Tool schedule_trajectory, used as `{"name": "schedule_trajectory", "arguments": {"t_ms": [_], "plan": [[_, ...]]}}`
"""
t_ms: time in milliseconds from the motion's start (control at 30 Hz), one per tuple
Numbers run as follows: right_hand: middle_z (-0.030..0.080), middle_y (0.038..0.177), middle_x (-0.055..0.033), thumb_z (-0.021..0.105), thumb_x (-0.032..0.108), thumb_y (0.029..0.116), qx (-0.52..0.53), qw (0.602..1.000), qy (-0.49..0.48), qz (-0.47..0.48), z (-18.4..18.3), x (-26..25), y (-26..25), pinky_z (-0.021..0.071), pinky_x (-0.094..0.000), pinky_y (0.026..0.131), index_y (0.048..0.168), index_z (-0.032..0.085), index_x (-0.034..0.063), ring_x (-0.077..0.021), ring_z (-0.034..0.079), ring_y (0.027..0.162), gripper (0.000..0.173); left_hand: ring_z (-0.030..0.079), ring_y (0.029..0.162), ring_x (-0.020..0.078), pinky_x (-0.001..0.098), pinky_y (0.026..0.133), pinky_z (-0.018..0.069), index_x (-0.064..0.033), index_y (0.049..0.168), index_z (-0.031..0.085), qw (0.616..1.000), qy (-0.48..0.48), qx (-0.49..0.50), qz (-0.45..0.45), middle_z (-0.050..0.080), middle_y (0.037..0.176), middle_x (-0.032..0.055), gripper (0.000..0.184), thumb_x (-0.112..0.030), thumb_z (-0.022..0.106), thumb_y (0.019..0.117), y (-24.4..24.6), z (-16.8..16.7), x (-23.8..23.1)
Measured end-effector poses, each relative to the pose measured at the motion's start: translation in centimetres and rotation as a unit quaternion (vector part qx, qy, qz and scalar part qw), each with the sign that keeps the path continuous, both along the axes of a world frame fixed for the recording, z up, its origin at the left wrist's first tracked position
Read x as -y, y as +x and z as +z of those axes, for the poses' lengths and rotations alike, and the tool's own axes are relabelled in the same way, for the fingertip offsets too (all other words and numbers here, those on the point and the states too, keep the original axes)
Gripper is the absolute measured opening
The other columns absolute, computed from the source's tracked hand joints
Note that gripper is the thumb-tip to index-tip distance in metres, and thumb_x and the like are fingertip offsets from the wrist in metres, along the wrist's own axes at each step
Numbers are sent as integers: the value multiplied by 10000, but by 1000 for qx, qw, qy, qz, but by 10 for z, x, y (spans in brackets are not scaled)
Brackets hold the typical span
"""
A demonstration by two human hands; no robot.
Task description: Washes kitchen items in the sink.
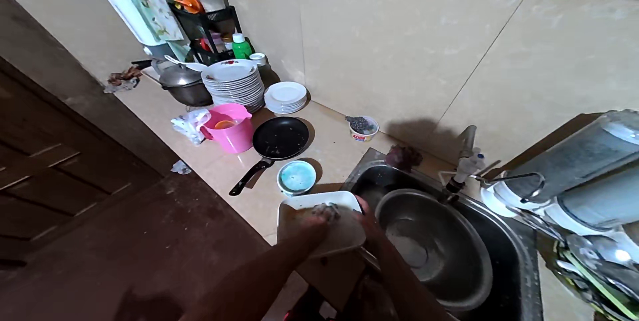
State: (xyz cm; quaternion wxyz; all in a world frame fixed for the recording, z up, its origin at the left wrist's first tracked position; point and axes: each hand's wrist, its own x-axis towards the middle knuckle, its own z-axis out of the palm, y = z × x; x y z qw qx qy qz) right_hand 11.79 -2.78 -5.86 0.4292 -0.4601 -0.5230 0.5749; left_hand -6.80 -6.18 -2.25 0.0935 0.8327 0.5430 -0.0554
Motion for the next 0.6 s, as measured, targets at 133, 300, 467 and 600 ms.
{"name": "schedule_trajectory", "arguments": {"t_ms": [133, 300, 467, 600], "plan": [[463, 1476, -268, 487, 0, 980, 24, 998, 12, -57, 1, 21, -3, 460, -397, 1085, 1524, 321, -63, -270, 524, 1316, 573, 541, 1307, 472, 614, 1043, 463, 45, 1368, 562, 985, -120, -64, 108, 545, 1428, 273, 355, -42, 462, 1039, -32, 34, 3], [418, 1480, -330, 498, -28, 968, 56, 992, -18, -112, 12, 67, -23, 454, -436, 1087, 1540, 210, -91, -336, 515, 1321, 644, 465, 1382, 486, 602, 1070, 450, 36, 1432, 515, 980, -109, -42, 159, 454, 1516, 284, 387, -25, 380, 1074, -20, 34, -18], [515, 1382, -297, 646, 111, 981, 43, 988, -64, -132, 11, 65, -18, 508, -446, 1001, 1504, 295, -67, -318, 591, 1194, 654, 380, 1463, 446, 556, 1169, 359, 22, 1426, 536, 976, -105, 35, 188, 435, 1555, 246, 378, -71, 430, 1076, -14, 30, -36], [522, 1410, -245, 507, 99, 1045, -50, 986, -91, -131, 7, 48, -21, 505, -402, 1017, 1540, 308, -8, -256, 594, 1206, 544, 293, 1498, 481, 613, 1158, 351, 21, 1434, 532, 974, -132, 51, 177, 323, 1624, 254, 436, -196, 530, 1055, 6, 23, -29]]}}
